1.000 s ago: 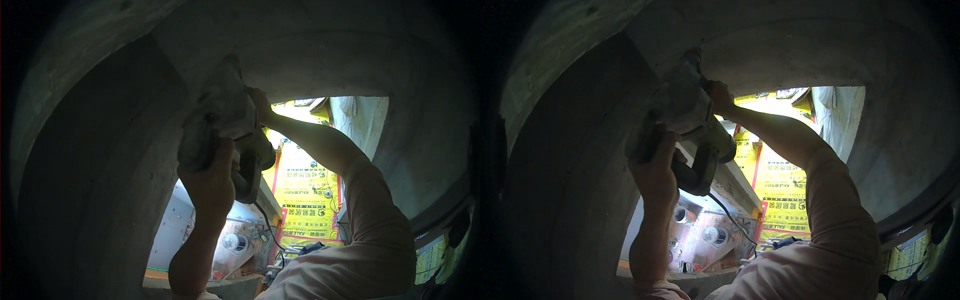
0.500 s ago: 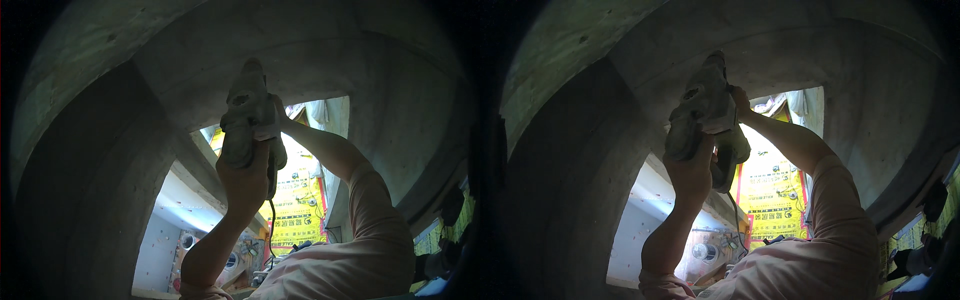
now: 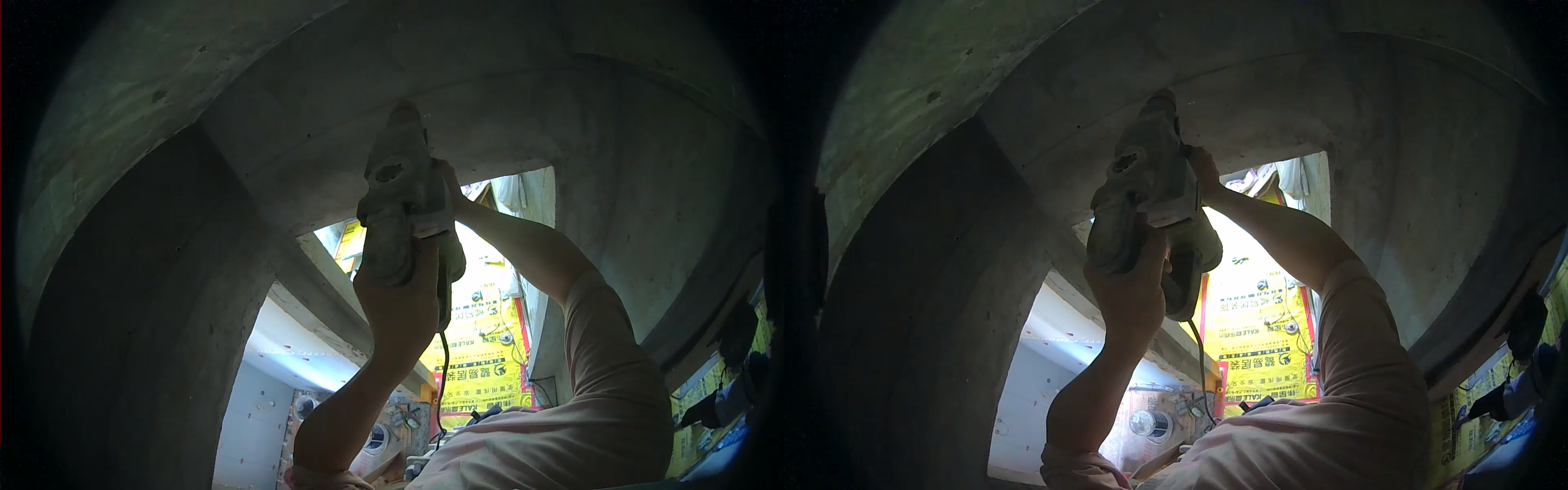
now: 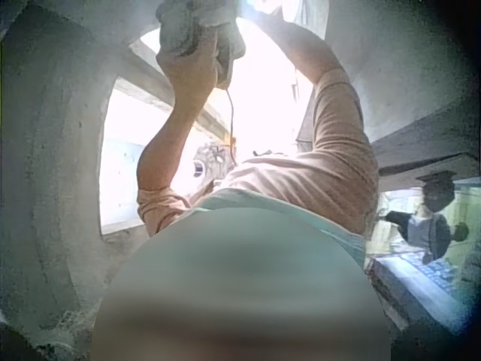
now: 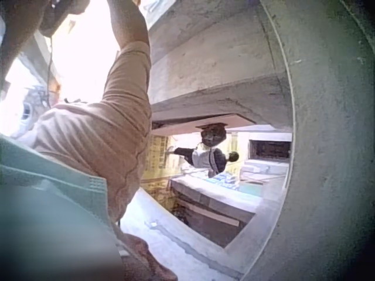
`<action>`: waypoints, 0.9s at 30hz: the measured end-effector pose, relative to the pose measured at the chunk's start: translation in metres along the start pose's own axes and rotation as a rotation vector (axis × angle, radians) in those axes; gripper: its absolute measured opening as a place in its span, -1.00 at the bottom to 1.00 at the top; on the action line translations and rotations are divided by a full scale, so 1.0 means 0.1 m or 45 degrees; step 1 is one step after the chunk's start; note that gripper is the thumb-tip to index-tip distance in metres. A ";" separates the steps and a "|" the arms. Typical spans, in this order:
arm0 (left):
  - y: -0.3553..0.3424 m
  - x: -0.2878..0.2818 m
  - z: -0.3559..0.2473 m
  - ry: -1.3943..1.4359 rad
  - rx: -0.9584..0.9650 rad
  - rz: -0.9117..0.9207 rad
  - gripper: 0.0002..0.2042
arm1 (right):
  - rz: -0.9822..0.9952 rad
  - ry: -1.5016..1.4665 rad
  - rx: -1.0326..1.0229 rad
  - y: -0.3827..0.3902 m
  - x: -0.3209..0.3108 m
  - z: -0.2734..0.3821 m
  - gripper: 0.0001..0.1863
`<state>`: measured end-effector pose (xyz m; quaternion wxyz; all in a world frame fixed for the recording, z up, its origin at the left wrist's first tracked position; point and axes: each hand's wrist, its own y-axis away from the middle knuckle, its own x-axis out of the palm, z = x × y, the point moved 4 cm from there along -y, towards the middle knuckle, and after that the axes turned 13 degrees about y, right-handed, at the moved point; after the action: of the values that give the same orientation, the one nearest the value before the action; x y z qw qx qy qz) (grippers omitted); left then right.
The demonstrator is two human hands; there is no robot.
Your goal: Using a rotary hammer to drill or chip away at a concrete structural beam.
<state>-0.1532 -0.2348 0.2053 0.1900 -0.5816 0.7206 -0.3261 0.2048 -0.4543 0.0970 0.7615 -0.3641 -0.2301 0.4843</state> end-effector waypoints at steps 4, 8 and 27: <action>-0.01 -0.14 0.03 -0.073 0.051 -0.066 -0.86 | 0.015 -0.061 0.127 0.07 0.29 0.19 -0.69; -0.03 -0.04 0.01 -0.100 0.014 -0.018 -0.85 | 0.030 -0.321 0.333 0.04 0.28 -0.02 -0.67; -0.04 -0.03 0.06 -0.059 -0.079 -0.040 -0.70 | 0.053 0.121 0.386 0.17 -0.02 0.67 -0.61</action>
<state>-0.1452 -0.2339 0.2033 0.1833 -0.6058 0.7166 -0.2931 0.1473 -0.4299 0.1261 0.8077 -0.2721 -0.1103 0.5113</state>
